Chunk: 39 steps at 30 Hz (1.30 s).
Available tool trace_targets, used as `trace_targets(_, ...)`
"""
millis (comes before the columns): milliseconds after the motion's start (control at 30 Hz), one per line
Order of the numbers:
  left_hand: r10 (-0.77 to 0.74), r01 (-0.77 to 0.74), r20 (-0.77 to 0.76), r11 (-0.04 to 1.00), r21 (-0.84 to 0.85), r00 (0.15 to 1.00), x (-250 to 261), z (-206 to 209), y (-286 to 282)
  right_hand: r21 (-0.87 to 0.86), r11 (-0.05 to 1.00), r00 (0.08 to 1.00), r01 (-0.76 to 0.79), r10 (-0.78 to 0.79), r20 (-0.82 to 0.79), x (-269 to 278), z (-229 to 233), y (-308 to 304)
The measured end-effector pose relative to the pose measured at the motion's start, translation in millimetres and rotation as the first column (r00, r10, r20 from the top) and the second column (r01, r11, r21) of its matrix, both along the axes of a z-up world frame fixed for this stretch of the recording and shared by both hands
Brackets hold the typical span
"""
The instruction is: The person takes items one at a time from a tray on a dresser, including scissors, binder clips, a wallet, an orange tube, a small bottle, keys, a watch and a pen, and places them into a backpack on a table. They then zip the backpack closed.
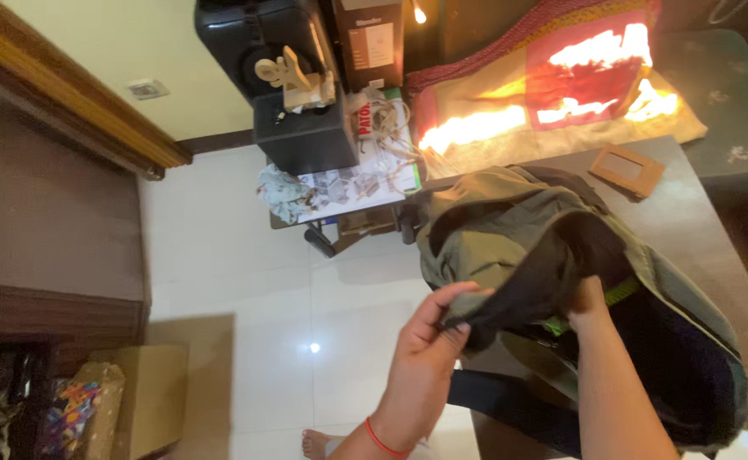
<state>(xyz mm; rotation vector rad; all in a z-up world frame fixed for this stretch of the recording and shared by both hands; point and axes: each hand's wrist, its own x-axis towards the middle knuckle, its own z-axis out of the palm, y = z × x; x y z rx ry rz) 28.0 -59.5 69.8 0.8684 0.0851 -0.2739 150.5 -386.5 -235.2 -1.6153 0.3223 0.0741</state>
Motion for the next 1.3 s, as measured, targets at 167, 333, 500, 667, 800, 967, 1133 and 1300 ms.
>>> trace_targets(167,-0.08,0.08,-0.026,0.997,0.009,0.996,-13.3,-8.6,0.0,-0.051,0.999,0.998,-0.004,0.007,0.065,49.2,-6.0,31.5)
trace_targets(333,-0.007,0.008,-0.114,1.0,0.009,0.994,-7.4,-18.8,-1.0,-0.364,0.93,0.99,0.058,-0.007,0.14,44.8,11.0,53.5)
trace_targets(500,0.095,-0.117,-0.21,0.989,-0.095,0.973,3.3,-37.9,-5.6,-0.565,0.815,0.98,0.127,-0.014,0.199,0.7,35.6,48.5)
trace_targets(667,0.316,-0.246,-0.184,0.913,0.324,0.931,26.8,-71.7,-2.7,-0.846,0.53,0.998,-0.059,0.045,-0.042,-63.6,97.2,35.4)
trace_targets(800,0.215,-0.041,-0.249,0.827,0.561,0.944,23.3,-85.6,21.9,-0.761,0.621,0.972,-0.187,0.002,-0.237,-95.4,169.2,30.3)
trace_targets(967,0.118,-0.051,-0.052,0.731,0.681,0.992,-3.5,-67.7,58.2,-0.589,0.803,0.976,0.093,0.043,0.213,-86.6,247.0,68.8)
trace_targets(1133,0.257,-0.269,0.098,0.803,0.532,0.961,-15.2,-34.1,117.5,0.129,0.978,0.924,-0.163,0.105,0.368,-61.6,293.9,186.5)
trace_targets(1300,0.405,-0.38,-0.075,0.896,0.228,0.911,-36.7,-4.6,201.7,0.546,0.747,0.925,-0.38,0.298,0.236,-67.4,317.0,336.3)
